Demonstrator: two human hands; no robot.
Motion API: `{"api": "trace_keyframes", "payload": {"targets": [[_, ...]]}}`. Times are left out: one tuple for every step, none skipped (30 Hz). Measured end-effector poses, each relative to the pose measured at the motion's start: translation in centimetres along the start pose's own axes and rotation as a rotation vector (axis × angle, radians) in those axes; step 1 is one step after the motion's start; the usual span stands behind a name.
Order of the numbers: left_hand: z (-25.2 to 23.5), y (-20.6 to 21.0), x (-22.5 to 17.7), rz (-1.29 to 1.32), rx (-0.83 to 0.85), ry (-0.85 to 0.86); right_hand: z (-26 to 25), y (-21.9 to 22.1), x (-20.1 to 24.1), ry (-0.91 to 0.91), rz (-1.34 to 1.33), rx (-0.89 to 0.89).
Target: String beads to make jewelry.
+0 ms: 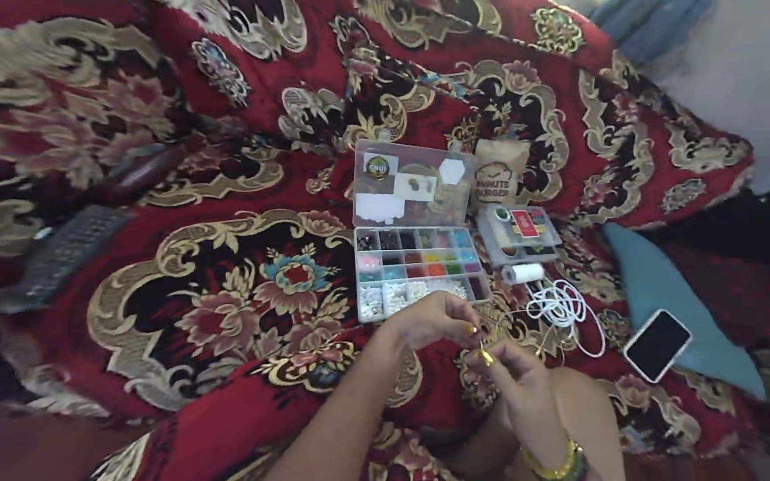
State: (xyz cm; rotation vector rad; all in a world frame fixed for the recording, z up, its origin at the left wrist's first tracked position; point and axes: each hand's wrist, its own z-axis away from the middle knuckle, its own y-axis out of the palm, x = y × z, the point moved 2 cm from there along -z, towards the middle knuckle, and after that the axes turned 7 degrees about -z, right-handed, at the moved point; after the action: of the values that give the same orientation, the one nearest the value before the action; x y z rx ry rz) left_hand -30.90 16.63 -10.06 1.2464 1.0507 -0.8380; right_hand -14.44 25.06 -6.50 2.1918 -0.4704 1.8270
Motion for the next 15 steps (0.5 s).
{"api": "trace_keyframes", "payload": {"targets": [[-0.03, -0.07, 0.12, 0.004, 0.009, 0.006, 0.01, -0.02, -0.04, 0.003, 0.001, 0.002], [-0.04, -0.12, 0.17, 0.003, 0.012, 0.011, 0.01, -0.03, -0.09, 0.006, 0.007, 0.005], [-0.05, -0.18, 0.22, -0.002, 0.016, 0.014, -0.01, -0.02, -0.13, 0.011, 0.013, 0.007], [-0.06, -0.23, 0.26, -0.004, 0.02, 0.015, -0.02, -0.02, -0.18, 0.016, 0.018, 0.009], [-0.04, -0.22, 0.25, -0.005, 0.019, 0.012, -0.02, 0.0, -0.24, 0.02, 0.022, 0.008], [-0.04, -0.22, 0.25, -0.003, 0.02, 0.009, -0.01, 0.03, -0.28, 0.023, 0.022, 0.006], [-0.05, -0.23, 0.26, -0.002, 0.021, 0.007, -0.01, 0.06, -0.34, 0.023, 0.021, 0.004], [-0.07, -0.27, 0.29, -0.003, 0.027, 0.006, -0.03, 0.08, -0.44, 0.021, 0.018, 0.002], [-0.1, -0.3, 0.33, -0.002, 0.031, 0.003, -0.05, 0.07, -0.53, 0.017, 0.019, 0.001], [-0.11, -0.33, 0.35, -0.002, 0.033, -0.001, -0.07, 0.05, -0.59, 0.014, 0.024, 0.001], [-0.11, -0.37, 0.35, 0.0, 0.033, -0.001, -0.1, 0.05, -0.6, 0.014, 0.024, -0.001], [-0.09, -0.39, 0.34, 0.002, 0.031, 0.0, -0.13, 0.07, -0.59, 0.014, 0.021, -0.004], [-0.08, -0.39, 0.31, 0.004, 0.029, 0.001, -0.17, 0.08, -0.57, 0.014, 0.021, -0.004], [-0.07, -0.4, 0.28, 0.004, 0.031, 0.002, -0.19, 0.08, -0.57, 0.014, 0.022, -0.004], [-0.07, -0.4, 0.24, 0.006, 0.032, 0.002, -0.21, 0.09, -0.55, 0.014, 0.021, -0.005]]}}
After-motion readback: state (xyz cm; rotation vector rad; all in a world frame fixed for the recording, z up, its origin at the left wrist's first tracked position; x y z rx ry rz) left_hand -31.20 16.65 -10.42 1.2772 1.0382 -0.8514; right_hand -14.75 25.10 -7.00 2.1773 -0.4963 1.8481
